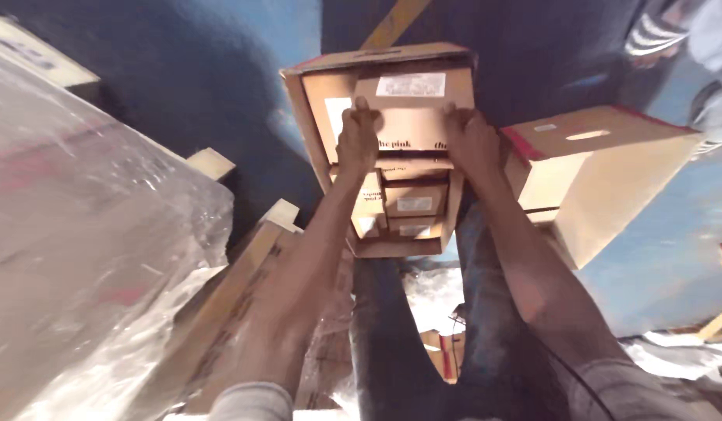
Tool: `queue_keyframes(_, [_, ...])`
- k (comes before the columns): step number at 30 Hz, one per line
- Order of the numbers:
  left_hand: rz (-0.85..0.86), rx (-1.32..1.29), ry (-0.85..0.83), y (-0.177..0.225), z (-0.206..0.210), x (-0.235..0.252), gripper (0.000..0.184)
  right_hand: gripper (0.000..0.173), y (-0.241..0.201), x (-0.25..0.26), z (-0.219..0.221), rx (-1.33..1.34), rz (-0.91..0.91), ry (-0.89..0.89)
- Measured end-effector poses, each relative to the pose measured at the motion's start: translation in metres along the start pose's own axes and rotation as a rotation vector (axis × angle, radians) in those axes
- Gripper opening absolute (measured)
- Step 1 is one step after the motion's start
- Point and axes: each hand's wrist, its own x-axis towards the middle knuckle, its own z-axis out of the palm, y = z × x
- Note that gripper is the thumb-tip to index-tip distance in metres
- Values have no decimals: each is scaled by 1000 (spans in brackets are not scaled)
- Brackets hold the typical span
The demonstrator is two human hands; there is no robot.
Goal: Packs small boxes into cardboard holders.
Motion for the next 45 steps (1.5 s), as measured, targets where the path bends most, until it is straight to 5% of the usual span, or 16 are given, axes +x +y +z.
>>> queue_keyframes(8, [94, 440, -74, 35, -14, 47, 52, 83, -38, 37, -21, -36, 89, 2])
queue_keyframes(14, [-28, 46, 34, 17, 6, 29, 86, 59, -28, 30, -6, 255, 51, 20])
queue_keyframes(24, [-102, 50, 122, 19, 25, 34, 87, 56, -29, 48, 16, 134, 186, 34])
queue_keyframes(28, [331, 70, 344, 0, 31, 18, 67, 66, 4, 11, 30, 271, -84, 169])
queue_keyframes(30, [705, 129, 406, -24, 39, 17, 71, 68, 19, -19, 43, 210, -313, 359])
queue_keyframes(32, [887, 277, 334, -43, 45, 16, 85, 68, 26, -23, 48, -22, -554, 378])
queue_keyframes(36, [857, 718, 115, -38, 45, 34, 95, 77, 17, 43, 54, -437, -653, 271])
queue_keyframes(43, [694, 808, 28, -19, 62, 60, 101, 100, 3, 83, 57, -606, -528, 118])
queue_keyframes(45, [699, 851, 78, -24, 70, 73, 95, 91, 4, 98, 71, -638, -508, 182])
